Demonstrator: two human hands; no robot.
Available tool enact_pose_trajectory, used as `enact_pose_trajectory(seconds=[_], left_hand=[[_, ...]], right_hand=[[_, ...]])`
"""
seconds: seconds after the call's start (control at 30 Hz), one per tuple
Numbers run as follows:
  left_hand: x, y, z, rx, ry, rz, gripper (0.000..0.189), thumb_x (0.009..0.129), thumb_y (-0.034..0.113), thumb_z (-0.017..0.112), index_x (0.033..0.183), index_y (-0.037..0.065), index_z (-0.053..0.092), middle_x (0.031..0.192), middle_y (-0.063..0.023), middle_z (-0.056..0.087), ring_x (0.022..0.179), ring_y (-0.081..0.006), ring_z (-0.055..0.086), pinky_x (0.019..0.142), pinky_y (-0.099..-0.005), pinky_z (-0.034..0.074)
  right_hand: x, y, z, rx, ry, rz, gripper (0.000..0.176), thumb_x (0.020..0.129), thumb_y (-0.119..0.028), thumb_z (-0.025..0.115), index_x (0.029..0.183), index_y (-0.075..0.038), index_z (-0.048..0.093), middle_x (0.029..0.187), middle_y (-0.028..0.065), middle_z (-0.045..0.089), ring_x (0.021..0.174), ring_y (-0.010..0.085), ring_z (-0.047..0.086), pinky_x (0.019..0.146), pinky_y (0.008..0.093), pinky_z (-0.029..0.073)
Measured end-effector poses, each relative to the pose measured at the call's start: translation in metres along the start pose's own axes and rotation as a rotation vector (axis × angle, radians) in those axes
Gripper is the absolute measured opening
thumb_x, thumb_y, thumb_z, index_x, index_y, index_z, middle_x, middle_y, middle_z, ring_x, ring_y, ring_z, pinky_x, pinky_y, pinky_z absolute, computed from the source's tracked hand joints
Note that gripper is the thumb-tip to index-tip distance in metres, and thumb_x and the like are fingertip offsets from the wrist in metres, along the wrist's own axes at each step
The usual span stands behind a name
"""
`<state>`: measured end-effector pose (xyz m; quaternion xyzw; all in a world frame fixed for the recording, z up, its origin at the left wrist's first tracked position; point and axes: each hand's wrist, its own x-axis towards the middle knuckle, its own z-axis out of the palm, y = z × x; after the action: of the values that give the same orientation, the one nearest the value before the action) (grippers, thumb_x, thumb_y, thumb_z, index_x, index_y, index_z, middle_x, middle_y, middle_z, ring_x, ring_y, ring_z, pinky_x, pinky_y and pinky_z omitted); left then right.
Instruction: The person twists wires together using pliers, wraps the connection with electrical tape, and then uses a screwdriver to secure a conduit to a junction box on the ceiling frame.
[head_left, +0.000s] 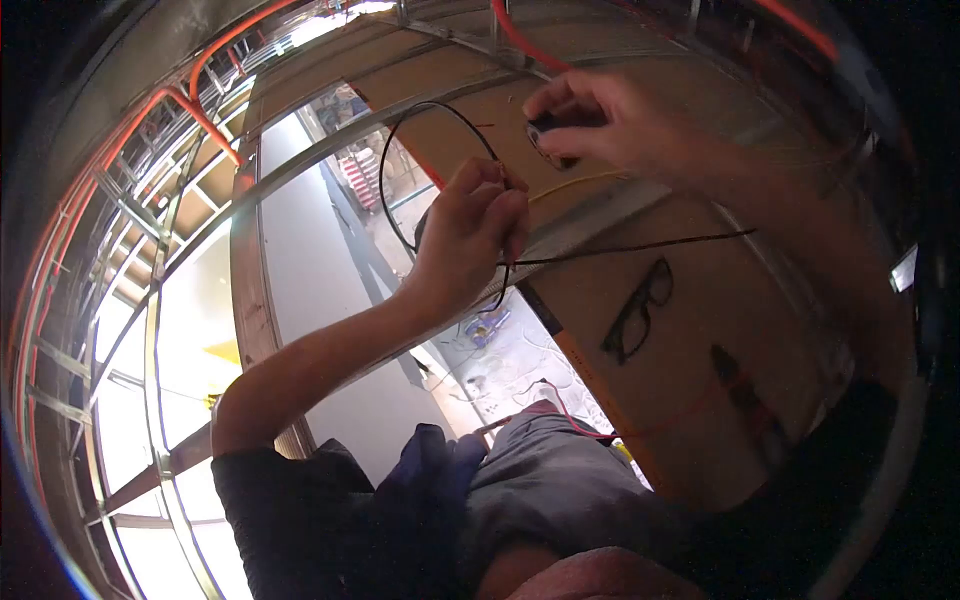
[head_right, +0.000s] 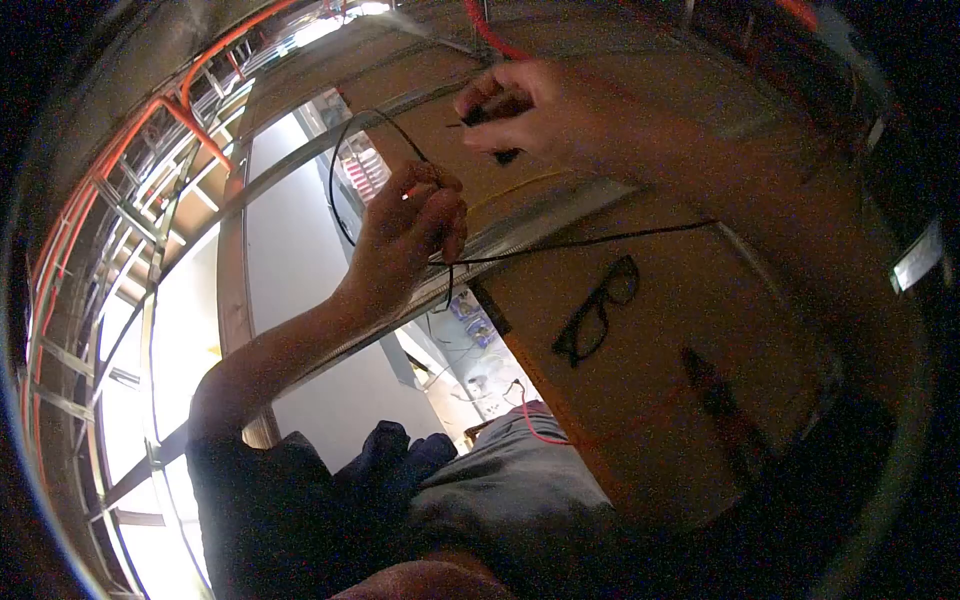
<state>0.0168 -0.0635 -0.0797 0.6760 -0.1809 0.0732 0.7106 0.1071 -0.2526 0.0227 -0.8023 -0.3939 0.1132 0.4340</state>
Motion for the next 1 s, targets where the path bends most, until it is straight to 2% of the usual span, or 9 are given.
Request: enact_pose_trajectory(seconds=[0.1,0.2,0.43,0.63,0.7,0.83,0.93,1.0], left_hand=[[0.005,-0.002,0.006,-0.011,0.022,-0.021,0.016,0.102,0.015,0.052,0.110,0.003,0.046,0.075,-0.0063,0.056,0.061,-0.0120,0.054,0.054,-0.0250,0.042],[0.009,-0.003,0.007,-0.017,0.086,-0.032,0.019,0.101,0.015,0.053,0.112,0.002,0.046,0.076,-0.0069,0.057,0.062,-0.0121,0.054,0.053,-0.0252,0.043],[0.006,-0.005,0.007,-0.025,0.105,-0.084,0.023,0.099,0.012,0.056,0.112,-0.002,0.044,0.072,-0.0081,0.061,0.060,-0.0111,0.058,0.053,-0.0241,0.045],[0.007,-0.006,0.011,-0.086,0.092,-0.103,0.017,0.098,0.008,0.057,0.106,-0.004,0.049,0.074,-0.0071,0.062,0.059,-0.0104,0.058,0.053,-0.0238,0.047],[0.007,-0.007,0.008,0.009,0.071,-0.100,0.013,0.097,0.007,0.057,0.103,-0.003,0.051,0.073,-0.0064,0.062,0.060,-0.0102,0.059,0.053,-0.0240,0.048],[0.008,-0.011,0.005,0.025,0.054,-0.097,0.011,0.098,0.008,0.056,0.099,-0.003,0.053,0.072,-0.0060,0.061,0.061,-0.0100,0.059,0.054,-0.0238,0.048],[0.008,-0.010,0.005,0.015,0.047,-0.097,0.012,0.099,0.009,0.054,0.096,-0.002,0.055,0.072,-0.0055,0.061,0.061,-0.0093,0.059,0.055,-0.0234,0.047],[0.008,-0.008,0.004,0.030,0.037,-0.118,0.012,0.100,0.010,0.053,0.095,-0.001,0.056,0.070,-0.0045,0.060,0.061,-0.0087,0.059,0.055,-0.0232,0.046]], right_hand=[[-0.015,0.006,-0.005,-0.058,-0.104,-0.057,0.034,0.088,-0.002,0.067,0.120,-0.001,0.055,0.105,0.0085,0.066,0.098,0.0149,0.063,0.088,0.0297,0.050],[-0.025,0.008,0.002,-0.233,-0.080,-0.100,0.036,0.087,0.002,0.067,0.119,-0.003,0.054,0.104,0.0093,0.066,0.098,0.0160,0.064,0.087,0.0307,0.051],[-0.025,0.018,0.019,-0.219,-0.015,-0.112,0.038,0.083,0.003,0.068,0.117,-0.003,0.050,0.099,0.0096,0.067,0.095,0.0167,0.066,0.084,0.0311,0.051],[-0.031,0.013,0.027,-0.316,-0.027,-0.222,0.039,0.082,-0.001,0.072,0.114,-0.003,0.050,0.095,0.0106,0.067,0.091,0.0175,0.067,0.081,0.0315,0.051],[-0.033,0.015,0.030,-0.421,0.022,-0.232,0.039,0.082,-0.002,0.072,0.114,-0.003,0.050,0.094,0.0102,0.066,0.090,0.0175,0.066,0.080,0.0316,0.051],[-0.033,0.020,0.034,-0.362,0.039,-0.221,0.039,0.082,-0.003,0.072,0.114,-0.003,0.051,0.094,0.0090,0.066,0.089,0.0171,0.066,0.080,0.0323,0.051],[-0.032,0.026,0.029,-0.303,0.007,-0.266,0.040,0.084,-0.007,0.073,0.117,-0.003,0.051,0.093,0.0082,0.066,0.088,0.0154,0.065,0.079,0.0315,0.050],[-0.029,0.029,0.025,-0.237,-0.071,-0.203,0.040,0.086,-0.013,0.073,0.119,-0.003,0.053,0.090,0.0073,0.067,0.086,0.0132,0.064,0.078,0.0301,0.049]])
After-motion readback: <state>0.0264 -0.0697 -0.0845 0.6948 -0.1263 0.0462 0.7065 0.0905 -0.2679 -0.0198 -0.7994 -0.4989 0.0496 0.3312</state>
